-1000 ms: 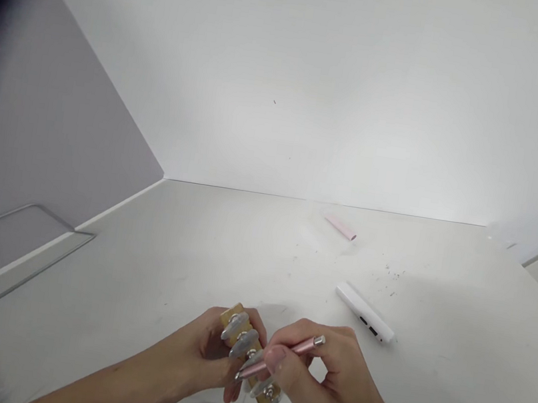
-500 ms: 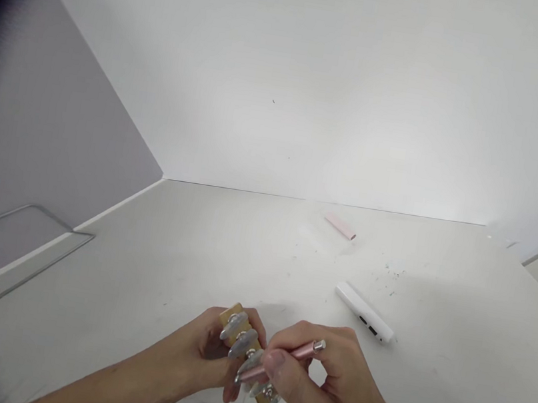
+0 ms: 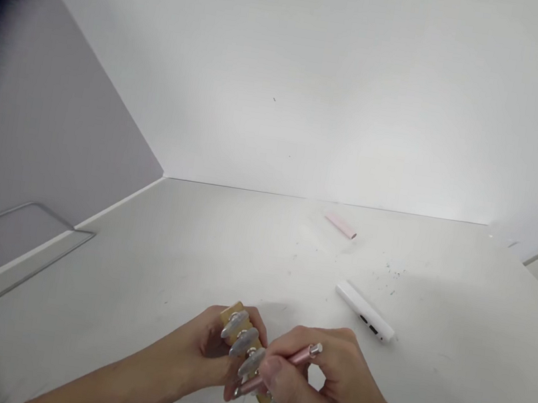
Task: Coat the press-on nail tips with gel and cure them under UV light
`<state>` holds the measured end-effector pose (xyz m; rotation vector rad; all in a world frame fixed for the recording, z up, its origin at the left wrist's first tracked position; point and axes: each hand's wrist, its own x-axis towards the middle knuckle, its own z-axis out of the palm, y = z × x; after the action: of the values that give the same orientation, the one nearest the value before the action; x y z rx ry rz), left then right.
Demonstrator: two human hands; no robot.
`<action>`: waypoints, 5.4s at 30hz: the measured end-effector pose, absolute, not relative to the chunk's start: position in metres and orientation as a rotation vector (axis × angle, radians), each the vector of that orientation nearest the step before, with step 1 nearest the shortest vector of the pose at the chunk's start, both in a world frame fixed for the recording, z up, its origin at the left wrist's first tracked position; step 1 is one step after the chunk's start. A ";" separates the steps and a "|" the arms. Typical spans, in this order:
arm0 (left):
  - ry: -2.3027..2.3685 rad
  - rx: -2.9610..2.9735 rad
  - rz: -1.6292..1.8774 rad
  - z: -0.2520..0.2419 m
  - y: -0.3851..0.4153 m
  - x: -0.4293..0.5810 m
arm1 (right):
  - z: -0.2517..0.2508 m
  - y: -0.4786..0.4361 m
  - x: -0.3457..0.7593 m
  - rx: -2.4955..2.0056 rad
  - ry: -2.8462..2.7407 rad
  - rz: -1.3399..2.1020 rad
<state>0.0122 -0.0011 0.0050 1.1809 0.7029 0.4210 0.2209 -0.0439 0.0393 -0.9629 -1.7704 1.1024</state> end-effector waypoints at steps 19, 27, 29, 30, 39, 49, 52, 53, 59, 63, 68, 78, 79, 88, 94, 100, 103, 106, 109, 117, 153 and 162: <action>0.702 1.183 0.420 0.010 -0.001 0.013 | 0.037 -0.045 0.223 -0.977 -1.784 1.086; 0.693 1.171 0.429 0.007 -0.001 0.013 | 0.036 -0.045 0.223 -0.974 -1.762 1.129; 0.694 1.187 0.422 0.006 -0.002 0.012 | 0.033 -0.044 0.224 -0.972 -1.725 1.150; 0.697 1.193 0.418 0.006 -0.002 0.011 | 0.032 -0.043 0.225 -0.980 -1.696 1.162; 0.701 1.175 0.399 0.010 -0.002 0.009 | 0.023 -0.037 0.229 -1.169 -1.532 1.125; 0.689 1.168 0.400 0.011 -0.003 0.009 | 0.024 -0.038 0.230 -1.158 -1.571 1.157; 0.680 1.167 0.407 0.012 -0.002 0.010 | 0.025 -0.038 0.229 -1.130 -1.584 1.184; 0.677 1.169 0.412 0.011 -0.001 0.011 | 0.026 -0.038 0.229 -1.113 -1.587 1.195; 0.686 1.169 0.399 0.007 -0.001 0.009 | 0.028 -0.041 0.227 -1.033 -1.588 1.266; 0.674 1.168 0.425 0.007 -0.002 0.010 | 0.028 -0.043 0.227 -1.015 -1.592 1.294; 0.700 1.175 0.410 0.006 -0.002 0.010 | 0.028 -0.041 0.226 -1.001 -1.581 1.315; 0.716 1.220 0.378 0.004 -0.004 0.007 | 0.028 -0.039 0.225 -0.984 -1.548 1.262; 0.714 1.216 0.377 0.004 -0.004 0.007 | 0.028 -0.039 0.226 -0.981 -1.551 1.278; 0.706 1.215 0.388 0.007 -0.004 0.009 | 0.026 -0.042 0.228 -1.003 -1.580 1.294; 0.714 1.234 0.375 0.010 -0.004 0.011 | 0.028 -0.041 0.227 -1.013 -1.592 1.281; 0.728 1.239 0.370 0.010 -0.003 0.011 | 0.027 -0.041 0.229 -1.022 -1.622 1.283; 0.732 1.235 0.381 0.009 -0.003 0.011 | 0.025 -0.042 0.230 -1.021 -1.648 1.268; 0.719 1.227 0.382 0.008 -0.004 0.011 | 0.026 -0.041 0.229 -1.013 -1.644 1.276; 0.717 1.232 0.374 0.009 -0.004 0.011 | 0.027 -0.041 0.229 -1.010 -1.643 1.287; 0.729 1.253 0.371 0.012 -0.003 0.011 | 0.026 -0.042 0.230 -0.968 -1.624 1.361; 0.722 1.074 0.649 0.005 -0.001 -0.003 | 0.029 -0.026 0.237 -1.355 -1.337 1.065; 0.772 0.997 0.755 0.017 -0.001 -0.001 | 0.017 -0.015 0.238 -1.355 -1.384 1.225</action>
<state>-0.0014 -0.0006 0.0170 0.9974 0.7723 0.7554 0.2375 -0.0147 0.0174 -1.3553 -1.3842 1.2253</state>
